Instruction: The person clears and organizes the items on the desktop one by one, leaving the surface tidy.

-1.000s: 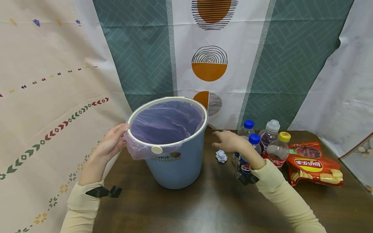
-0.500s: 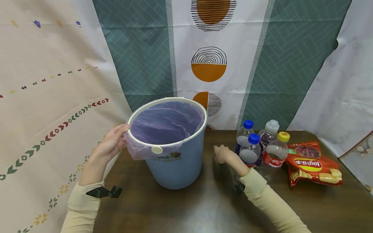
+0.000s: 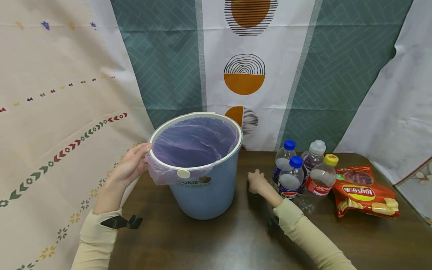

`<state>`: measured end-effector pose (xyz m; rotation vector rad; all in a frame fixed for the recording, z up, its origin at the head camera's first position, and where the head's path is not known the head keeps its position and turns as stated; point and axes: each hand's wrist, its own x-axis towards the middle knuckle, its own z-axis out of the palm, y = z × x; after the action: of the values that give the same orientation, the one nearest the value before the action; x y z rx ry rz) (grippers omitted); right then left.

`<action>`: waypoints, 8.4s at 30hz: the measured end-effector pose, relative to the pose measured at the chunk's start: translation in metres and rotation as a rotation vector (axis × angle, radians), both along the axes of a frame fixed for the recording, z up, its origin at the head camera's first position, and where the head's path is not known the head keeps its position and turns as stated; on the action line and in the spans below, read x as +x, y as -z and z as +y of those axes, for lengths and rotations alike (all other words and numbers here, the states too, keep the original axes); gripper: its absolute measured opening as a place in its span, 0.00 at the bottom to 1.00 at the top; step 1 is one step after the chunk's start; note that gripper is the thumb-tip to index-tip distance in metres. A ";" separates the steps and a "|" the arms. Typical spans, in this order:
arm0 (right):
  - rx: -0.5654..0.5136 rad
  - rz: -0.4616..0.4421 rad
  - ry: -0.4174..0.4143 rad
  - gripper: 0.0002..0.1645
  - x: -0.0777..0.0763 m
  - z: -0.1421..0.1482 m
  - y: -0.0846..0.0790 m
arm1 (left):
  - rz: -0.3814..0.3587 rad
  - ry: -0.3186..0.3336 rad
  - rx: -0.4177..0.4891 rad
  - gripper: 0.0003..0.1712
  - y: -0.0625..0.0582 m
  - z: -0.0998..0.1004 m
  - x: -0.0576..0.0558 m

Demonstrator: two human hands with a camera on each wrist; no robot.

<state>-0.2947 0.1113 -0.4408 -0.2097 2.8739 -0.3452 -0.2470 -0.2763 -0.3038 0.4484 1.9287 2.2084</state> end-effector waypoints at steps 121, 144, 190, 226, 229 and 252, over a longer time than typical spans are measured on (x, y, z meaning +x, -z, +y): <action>-0.336 0.592 -0.315 0.29 0.058 -0.006 -0.200 | 0.007 -0.015 -0.022 0.11 -0.001 0.000 0.000; -0.423 0.920 -0.066 0.24 0.071 0.048 -0.152 | -0.010 -0.057 -0.103 0.13 -0.005 0.001 0.001; -0.552 0.611 0.077 0.42 0.104 0.104 -0.052 | -0.019 -0.051 -0.058 0.10 0.000 -0.001 0.003; -0.626 0.639 0.008 0.41 0.095 0.094 -0.105 | 0.002 -0.039 -0.071 0.11 -0.001 -0.001 -0.001; -0.652 0.647 -0.006 0.41 0.094 0.093 -0.108 | 0.004 -0.037 -0.068 0.11 -0.001 -0.001 -0.001; -0.746 0.693 0.005 0.42 0.086 0.081 -0.128 | 0.020 -0.010 -0.027 0.11 -0.001 -0.001 -0.001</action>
<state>-0.2083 0.1925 -0.3126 -0.5339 3.2189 -1.6190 -0.2484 -0.2776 -0.3033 0.4597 1.9726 2.1898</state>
